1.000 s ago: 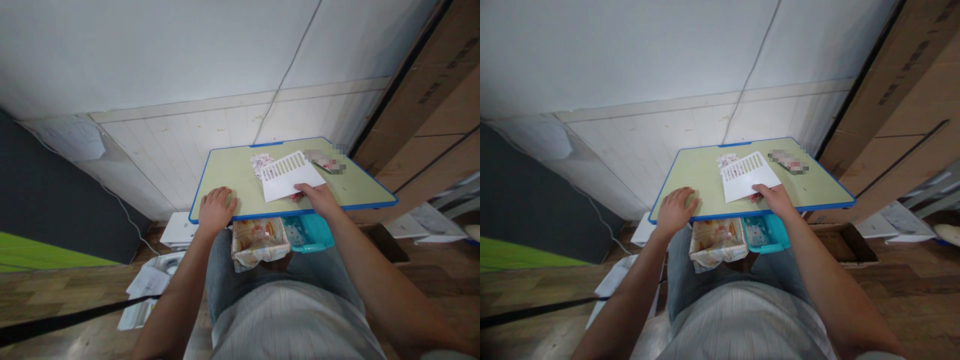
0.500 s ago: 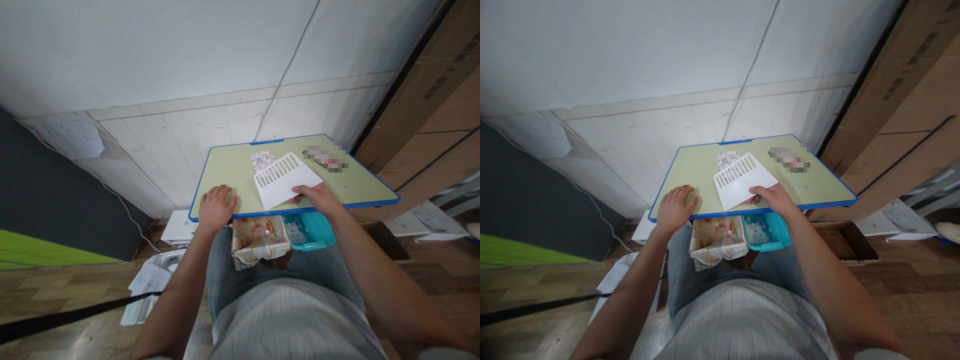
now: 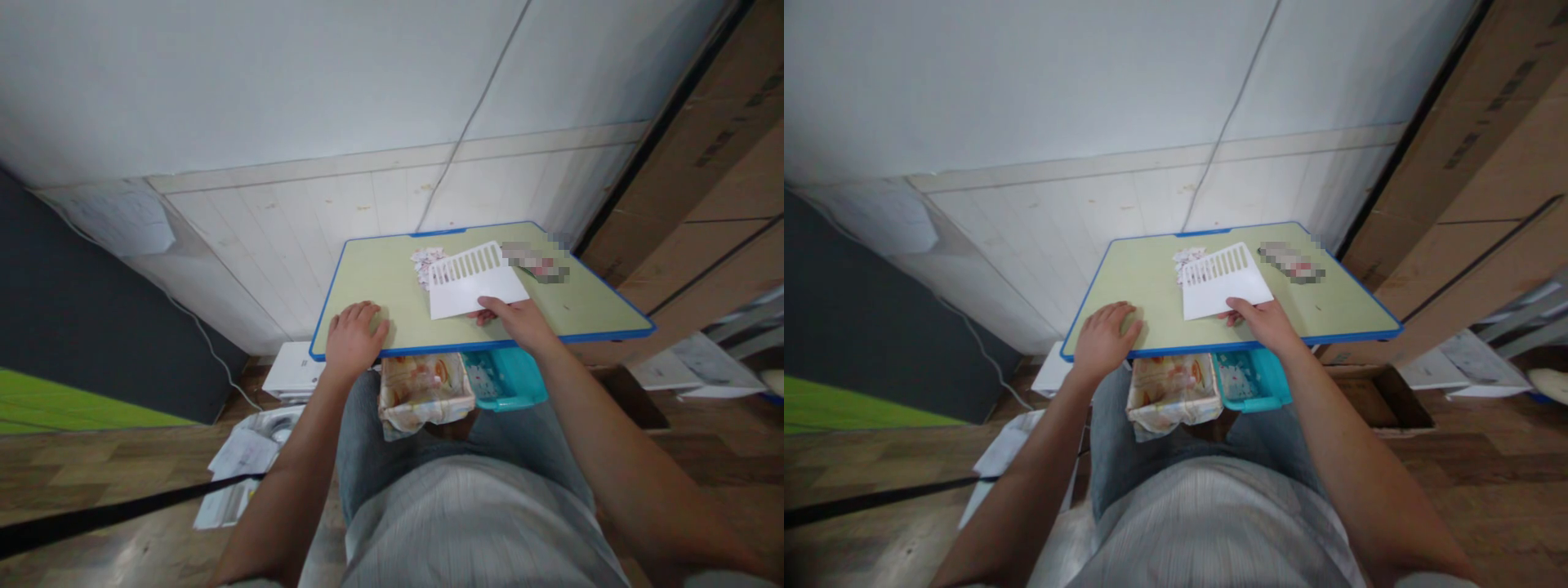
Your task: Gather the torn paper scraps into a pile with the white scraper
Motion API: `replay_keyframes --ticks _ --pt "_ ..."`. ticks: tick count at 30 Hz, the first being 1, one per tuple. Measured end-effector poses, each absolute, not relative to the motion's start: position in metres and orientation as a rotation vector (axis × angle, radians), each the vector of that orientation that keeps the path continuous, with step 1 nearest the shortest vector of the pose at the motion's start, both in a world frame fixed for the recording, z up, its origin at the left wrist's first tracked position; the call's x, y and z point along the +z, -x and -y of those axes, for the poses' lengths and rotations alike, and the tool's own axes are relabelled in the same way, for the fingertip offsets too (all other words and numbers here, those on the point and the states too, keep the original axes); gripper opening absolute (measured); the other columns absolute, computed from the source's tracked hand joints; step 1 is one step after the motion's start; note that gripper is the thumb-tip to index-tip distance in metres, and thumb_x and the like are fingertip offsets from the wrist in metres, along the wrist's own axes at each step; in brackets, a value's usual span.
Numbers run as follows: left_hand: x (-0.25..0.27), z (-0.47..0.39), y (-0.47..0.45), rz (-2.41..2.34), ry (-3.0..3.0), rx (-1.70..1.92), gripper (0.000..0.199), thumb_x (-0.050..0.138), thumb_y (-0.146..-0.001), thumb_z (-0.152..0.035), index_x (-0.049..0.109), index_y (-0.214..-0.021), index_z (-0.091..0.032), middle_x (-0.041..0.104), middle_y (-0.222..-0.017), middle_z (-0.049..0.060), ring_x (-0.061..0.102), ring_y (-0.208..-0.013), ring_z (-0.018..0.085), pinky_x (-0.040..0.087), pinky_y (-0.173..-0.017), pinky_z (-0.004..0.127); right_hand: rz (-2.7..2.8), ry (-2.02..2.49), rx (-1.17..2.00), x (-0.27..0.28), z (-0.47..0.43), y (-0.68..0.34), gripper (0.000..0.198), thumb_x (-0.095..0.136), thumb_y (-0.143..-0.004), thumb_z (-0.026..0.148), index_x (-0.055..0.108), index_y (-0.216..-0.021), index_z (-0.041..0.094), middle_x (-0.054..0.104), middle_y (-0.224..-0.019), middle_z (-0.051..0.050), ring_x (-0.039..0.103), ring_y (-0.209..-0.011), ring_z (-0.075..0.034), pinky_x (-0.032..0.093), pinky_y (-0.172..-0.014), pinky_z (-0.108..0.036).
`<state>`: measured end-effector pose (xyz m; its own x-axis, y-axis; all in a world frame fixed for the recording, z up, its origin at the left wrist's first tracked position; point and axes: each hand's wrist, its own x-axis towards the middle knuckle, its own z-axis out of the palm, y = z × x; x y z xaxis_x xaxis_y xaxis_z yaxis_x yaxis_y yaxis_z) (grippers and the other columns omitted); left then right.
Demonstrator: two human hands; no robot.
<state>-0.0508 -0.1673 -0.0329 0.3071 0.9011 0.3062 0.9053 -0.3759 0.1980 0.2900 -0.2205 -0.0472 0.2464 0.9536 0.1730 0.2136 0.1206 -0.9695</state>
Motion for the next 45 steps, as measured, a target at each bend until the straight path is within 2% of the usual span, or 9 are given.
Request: replay_keyframes --ticks 7,17,30,34,36,38,40,43,45 --pt "-0.033 0.168 0.051 1.746 2.534 -0.587 0.038 0.064 -0.117 -0.039 0.078 -0.149 -0.025 0.075 -0.17 0.013 0.064 -0.163 0.035 0.048 -0.14 0.057 1.271 1.335 0.809 -0.044 0.225 -0.288 0.043 0.09 -0.079 0.065 0.078 -0.072 0.025 0.085 -0.075 -0.011 0.081 -0.074 -0.031 0.069 -0.079 -0.043" --pt "-0.034 0.167 0.052 1.741 2.531 -0.605 0.037 0.064 -0.115 -0.039 0.079 -0.148 -0.029 0.076 -0.169 0.011 0.065 -0.163 0.035 0.048 -0.139 0.057 1.32 1.287 0.878 -0.036 0.231 -0.287 0.038 0.093 -0.08 0.06 0.081 -0.073 0.025 0.085 -0.075 -0.01 0.081 -0.074 -0.031 0.071 -0.078 -0.043" --pt "-0.032 0.17 0.05 1.754 2.527 -0.593 0.037 0.063 -0.116 -0.038 0.079 -0.148 -0.027 0.076 -0.168 0.013 0.065 -0.163 0.035 0.048 -0.14 0.057 1.314 1.253 0.903 -0.038 0.232 -0.288 0.035 0.094 -0.079 0.056 0.081 -0.071 0.025 0.085 -0.074 -0.01 0.082 -0.076 -0.032 0.071 -0.079 -0.044" --pt "-0.03 0.168 0.051 1.772 2.539 -0.609 0.038 0.065 -0.114 -0.037 0.08 -0.147 -0.027 0.077 -0.167 0.012 0.066 -0.162 0.035 0.049 -0.14 0.057 1.109 1.21 0.819 -0.043 0.225 -0.288 0.031 0.092 -0.076 0.052 0.079 -0.087 0.026 0.087 -0.08 -0.007 0.079 -0.069 -0.028 0.067 -0.068 -0.04" --pt "-0.022 0.158 0.049 1.821 2.554 -0.571 0.038 0.067 -0.111 -0.038 0.082 -0.144 -0.026 0.08 -0.162 0.012 0.069 -0.157 0.036 0.051 -0.138 0.055 1.002 1.177 0.806 -0.043 0.215 -0.293 0.038 0.091 -0.074 0.052 0.077 -0.099 0.027 0.086 -0.082 -0.005 0.074 -0.061 -0.025 0.062 -0.059 -0.038" --pt "-0.009 0.136 0.044 1.884 2.593 -0.468 0.04 0.068 -0.11 -0.044 0.086 -0.139 -0.023 0.083 -0.154 0.015 0.075 -0.147 0.039 0.056 -0.132 0.053 0.989 1.203 0.8 -0.038 0.2 -0.3 0.042 0.09 -0.073 0.053 0.072 -0.101 0.028 0.083 -0.078 -0.004 0.073 -0.057 -0.024 0.061 -0.056 -0.038" --pt "0.005 0.105 0.033 1.936 2.635 -0.442 0.045 0.067 -0.11 -0.047 0.085 -0.143 -0.023 0.085 -0.151 0.015 0.078 -0.142 0.038 0.06 -0.126 0.052 1.038 1.237 0.735 -0.031 0.181 -0.306 0.039 0.091 -0.074 0.051 0.071 -0.099 0.028 0.082 -0.079 -0.006 0.076 -0.061 -0.026 0.061 -0.056 -0.038" --pt "0.016 0.054 0.009 1.884 2.626 -0.634 0.046 0.063 -0.111 -0.042 0.083 -0.148 -0.023 0.081 -0.16 0.013 0.072 -0.15 0.035 0.055 -0.132 0.049 1.16 1.235 0.711 -0.018 0.155 -0.305 0.031 0.086 -0.08 0.052 0.072 -0.09 0.027 0.082 -0.077 -0.009 0.074 -0.059 -0.026 0.063 -0.058 -0.04" --pt "0.014 0.027 -0.006 1.926 2.584 -0.692 0.045 0.061 -0.111 -0.037 0.084 -0.146 -0.021 0.079 -0.161 0.015 0.07 -0.152 0.035 0.054 -0.133 0.05 1.265 1.242 0.719 -0.012 0.144 -0.3 0.032 0.087 -0.082 0.054 0.073 -0.084 0.025 0.082 -0.075 -0.01 0.072 -0.057 -0.025 0.064 -0.059 -0.04"
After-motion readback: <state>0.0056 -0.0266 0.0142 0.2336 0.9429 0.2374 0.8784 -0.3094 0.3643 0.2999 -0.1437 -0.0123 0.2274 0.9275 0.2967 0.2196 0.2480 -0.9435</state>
